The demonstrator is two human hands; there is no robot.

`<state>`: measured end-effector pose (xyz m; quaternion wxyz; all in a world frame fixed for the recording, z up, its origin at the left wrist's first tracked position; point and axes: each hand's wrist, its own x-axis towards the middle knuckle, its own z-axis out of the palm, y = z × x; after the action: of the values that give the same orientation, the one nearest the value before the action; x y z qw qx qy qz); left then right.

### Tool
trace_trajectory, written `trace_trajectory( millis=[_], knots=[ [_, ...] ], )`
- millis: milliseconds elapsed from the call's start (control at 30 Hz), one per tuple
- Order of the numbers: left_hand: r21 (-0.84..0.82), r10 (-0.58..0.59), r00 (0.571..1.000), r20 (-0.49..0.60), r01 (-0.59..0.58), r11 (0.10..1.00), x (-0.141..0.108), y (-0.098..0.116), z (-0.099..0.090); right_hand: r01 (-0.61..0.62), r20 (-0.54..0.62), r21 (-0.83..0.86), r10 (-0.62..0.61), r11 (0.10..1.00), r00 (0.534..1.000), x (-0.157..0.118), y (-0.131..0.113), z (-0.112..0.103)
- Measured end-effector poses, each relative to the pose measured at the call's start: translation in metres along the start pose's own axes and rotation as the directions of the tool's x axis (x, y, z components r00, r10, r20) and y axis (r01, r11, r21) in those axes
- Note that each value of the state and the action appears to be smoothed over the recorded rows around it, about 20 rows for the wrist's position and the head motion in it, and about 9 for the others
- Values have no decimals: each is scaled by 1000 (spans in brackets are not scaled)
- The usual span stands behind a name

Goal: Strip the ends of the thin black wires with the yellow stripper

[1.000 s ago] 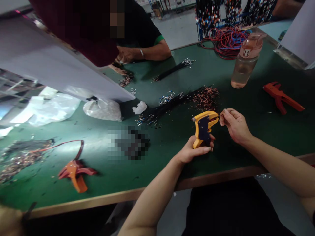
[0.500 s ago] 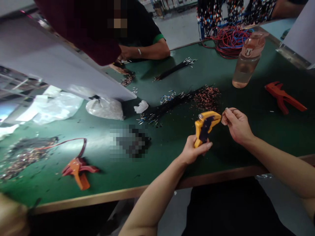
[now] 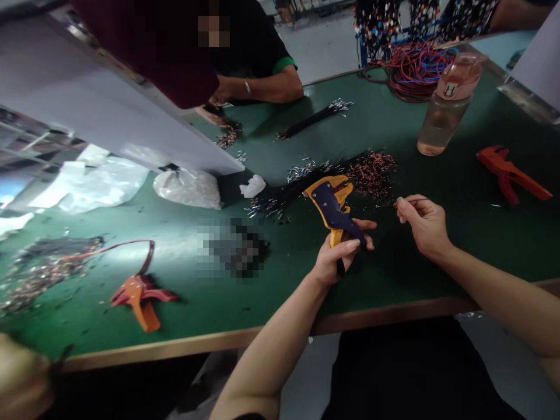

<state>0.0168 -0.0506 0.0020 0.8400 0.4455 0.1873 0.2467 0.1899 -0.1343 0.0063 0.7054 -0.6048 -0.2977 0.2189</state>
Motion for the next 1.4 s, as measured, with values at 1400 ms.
trace_trajectory(
  millis=[1400],
  knots=[
    [-62,-92,971,-222,80,995,15,-6,-13,385,505,-320,-188,866,842,-4,46,5]
  ],
)
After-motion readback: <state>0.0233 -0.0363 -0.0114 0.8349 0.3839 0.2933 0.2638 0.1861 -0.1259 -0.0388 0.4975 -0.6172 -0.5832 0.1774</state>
